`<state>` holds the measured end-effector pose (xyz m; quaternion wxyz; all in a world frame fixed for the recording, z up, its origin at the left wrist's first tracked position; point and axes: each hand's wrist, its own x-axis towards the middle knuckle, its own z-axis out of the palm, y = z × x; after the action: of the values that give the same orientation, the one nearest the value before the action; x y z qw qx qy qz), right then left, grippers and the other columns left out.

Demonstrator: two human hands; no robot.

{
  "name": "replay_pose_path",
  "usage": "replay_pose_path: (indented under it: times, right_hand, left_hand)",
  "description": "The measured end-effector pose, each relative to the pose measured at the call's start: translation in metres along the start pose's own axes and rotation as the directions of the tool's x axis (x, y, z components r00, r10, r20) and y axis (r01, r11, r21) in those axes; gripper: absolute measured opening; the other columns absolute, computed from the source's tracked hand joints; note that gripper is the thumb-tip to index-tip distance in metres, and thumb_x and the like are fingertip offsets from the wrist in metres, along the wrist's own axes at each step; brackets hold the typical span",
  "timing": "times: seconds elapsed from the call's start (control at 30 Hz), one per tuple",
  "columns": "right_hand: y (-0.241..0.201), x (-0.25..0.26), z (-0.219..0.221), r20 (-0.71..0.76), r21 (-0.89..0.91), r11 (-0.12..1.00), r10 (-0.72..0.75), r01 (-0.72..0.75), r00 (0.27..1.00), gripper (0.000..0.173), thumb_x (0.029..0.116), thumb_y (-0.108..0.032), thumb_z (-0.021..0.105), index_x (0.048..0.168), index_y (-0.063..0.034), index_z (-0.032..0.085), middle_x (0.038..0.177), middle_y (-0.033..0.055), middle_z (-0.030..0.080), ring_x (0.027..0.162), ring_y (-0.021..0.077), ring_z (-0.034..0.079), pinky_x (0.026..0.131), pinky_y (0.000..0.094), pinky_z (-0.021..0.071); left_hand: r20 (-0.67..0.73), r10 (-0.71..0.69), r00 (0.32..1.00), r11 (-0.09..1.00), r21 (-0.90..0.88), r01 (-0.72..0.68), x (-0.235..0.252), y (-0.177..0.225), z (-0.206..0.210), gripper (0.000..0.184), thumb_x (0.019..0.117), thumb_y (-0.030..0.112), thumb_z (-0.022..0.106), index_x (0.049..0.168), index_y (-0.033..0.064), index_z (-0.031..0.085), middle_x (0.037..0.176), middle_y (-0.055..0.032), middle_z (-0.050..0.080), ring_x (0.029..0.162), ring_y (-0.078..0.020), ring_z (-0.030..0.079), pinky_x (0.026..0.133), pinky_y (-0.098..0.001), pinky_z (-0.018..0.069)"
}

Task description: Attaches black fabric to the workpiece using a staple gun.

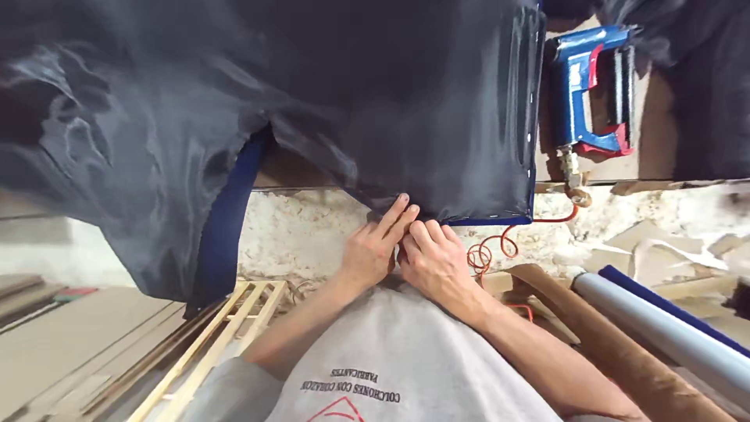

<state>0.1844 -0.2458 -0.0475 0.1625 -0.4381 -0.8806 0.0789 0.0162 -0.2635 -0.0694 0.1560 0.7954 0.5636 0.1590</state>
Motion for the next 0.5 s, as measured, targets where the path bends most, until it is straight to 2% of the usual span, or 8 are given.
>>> replay_pose_path:
  times: [0.2,0.37,0.43,0.5]
  right_hand:
    - [0.002,0.001,-0.007,0.110,-0.076,0.995,-0.053,0.062,0.993,0.027,0.0952,-0.022,0.052,0.099,-0.0037,0.072,0.097,0.0129,0.068,0.086,0.0301,0.064,0.067,0.0419,0.0472]
    - [0.003,0.004,-0.008,0.148,-0.121,0.984,-0.116,0.134,0.982,0.029,0.0928,-0.021,0.053,0.102,-0.0019,0.073,0.093,0.0124,0.068,0.084,0.0299,0.064,0.067,0.0411,0.0482]
    - [0.009,0.010,-0.020,0.220,-0.023,0.990,-0.132,0.141,0.966,0.035,0.0921,-0.025,0.056,0.112,-0.0024,0.073,0.097,0.0128,0.069,0.089,0.0300,0.065,0.070,0.0415,0.0505]
    - [0.036,0.022,-0.053,0.255,0.194,0.980,-0.085,0.035,0.963,0.042,0.0911,-0.028,0.063,0.126,-0.0072,0.073,0.104,0.0118,0.070,0.097,0.0252,0.065,0.081,0.0399,0.0550]
  left_hand:
    - [-0.063,-0.121,0.991,0.992,0.010,0.122,-0.008,0.006,0.012,0.066,0.0914,0.017,0.059,0.155,0.0282,0.048,0.162,-0.0010,0.045,0.083,-0.0249,0.071,0.066,-0.0433,0.0540]
    - [-0.104,-0.187,0.977,0.981,-0.067,0.181,-0.007,0.012,0.018,0.066,0.0909,0.023,0.061,0.156,0.0231,0.047,0.163,0.0014,0.043,0.083,-0.0246,0.071,0.064,-0.0437,0.0531]
    - [-0.079,-0.205,0.976,0.976,-0.092,0.198,-0.008,0.013,0.013,0.065,0.0916,0.017,0.059,0.155,0.0243,0.047,0.164,0.0039,0.042,0.081,-0.0246,0.069,0.063,-0.0444,0.0506]
    - [-0.052,-0.208,0.977,0.977,-0.059,0.205,-0.008,0.014,0.010,0.070,0.0895,0.011,0.055,0.157,0.0276,0.045,0.165,0.0054,0.040,0.080,-0.0239,0.068,0.063,-0.0450,0.0488]
